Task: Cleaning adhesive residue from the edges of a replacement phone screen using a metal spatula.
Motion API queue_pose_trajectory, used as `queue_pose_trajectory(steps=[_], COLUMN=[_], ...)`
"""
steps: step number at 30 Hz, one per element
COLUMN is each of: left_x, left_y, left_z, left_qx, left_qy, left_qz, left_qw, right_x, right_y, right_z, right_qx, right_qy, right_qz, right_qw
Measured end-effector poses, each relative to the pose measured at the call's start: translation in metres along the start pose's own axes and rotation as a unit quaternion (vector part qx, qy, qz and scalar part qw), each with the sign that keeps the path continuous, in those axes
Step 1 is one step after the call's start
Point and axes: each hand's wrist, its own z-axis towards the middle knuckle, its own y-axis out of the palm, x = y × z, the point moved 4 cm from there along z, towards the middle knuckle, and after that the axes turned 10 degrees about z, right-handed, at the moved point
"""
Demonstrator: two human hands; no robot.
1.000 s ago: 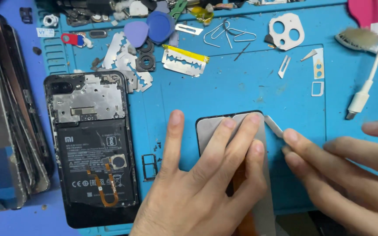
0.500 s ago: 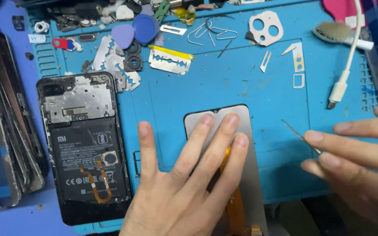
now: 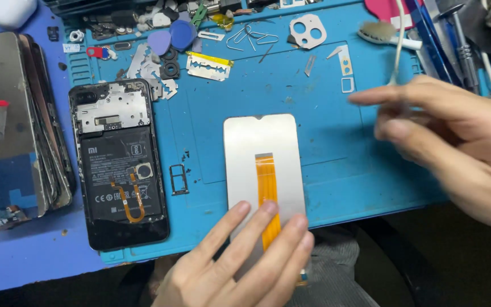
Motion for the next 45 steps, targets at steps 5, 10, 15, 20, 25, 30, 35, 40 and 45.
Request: queue_pose_trajectory(steps=[5,10,15,20,25,30,35,40,45], left_x=[0.001,0.003,0.001,0.002,0.007,0.006,0.006,0.005,0.003], left_y=[-0.003,0.001,0.001,0.007,0.004,0.004,0.003,0.003,0.009], left_z=[-0.018,-0.023,-0.021,-0.027,-0.026,-0.026,-0.027,-0.027,-0.031], left_qx=[0.033,0.036,0.071,0.085,0.082,0.098,0.113,0.119,0.128], left_qy=[-0.001,-0.022,-0.016,-0.044,-0.062,-0.066,-0.060,-0.060,-0.047], left_qz=[0.060,0.006,0.031,0.024,-0.002,0.011,-0.006,0.005,0.005], left_qw=[0.998,0.999,0.997,0.995,0.995,0.993,0.992,0.991,0.991], right_x=[-0.012,-0.014,-0.014,-0.014,-0.006,-0.013,-0.012,0.008,0.019], right_y=[0.026,0.042,0.048,0.037,0.036,0.049,0.055,0.048,-0.002], right_z=[0.022,0.028,0.033,-0.003,0.003,0.025,0.026,0.021,-0.032], right_qx=[-0.075,-0.069,-0.090,-0.125,-0.044,-0.007,-0.045,-0.107,-0.089], right_qy=[-0.155,-0.226,-0.270,-0.142,-0.032,0.175,0.195,0.183,0.051], right_qz=[-0.240,-0.252,-0.259,-0.283,-0.212,-0.076,-0.118,-0.105,-0.184], right_qw=[0.955,0.938,0.923,0.940,0.976,0.982,0.973,0.972,0.977])
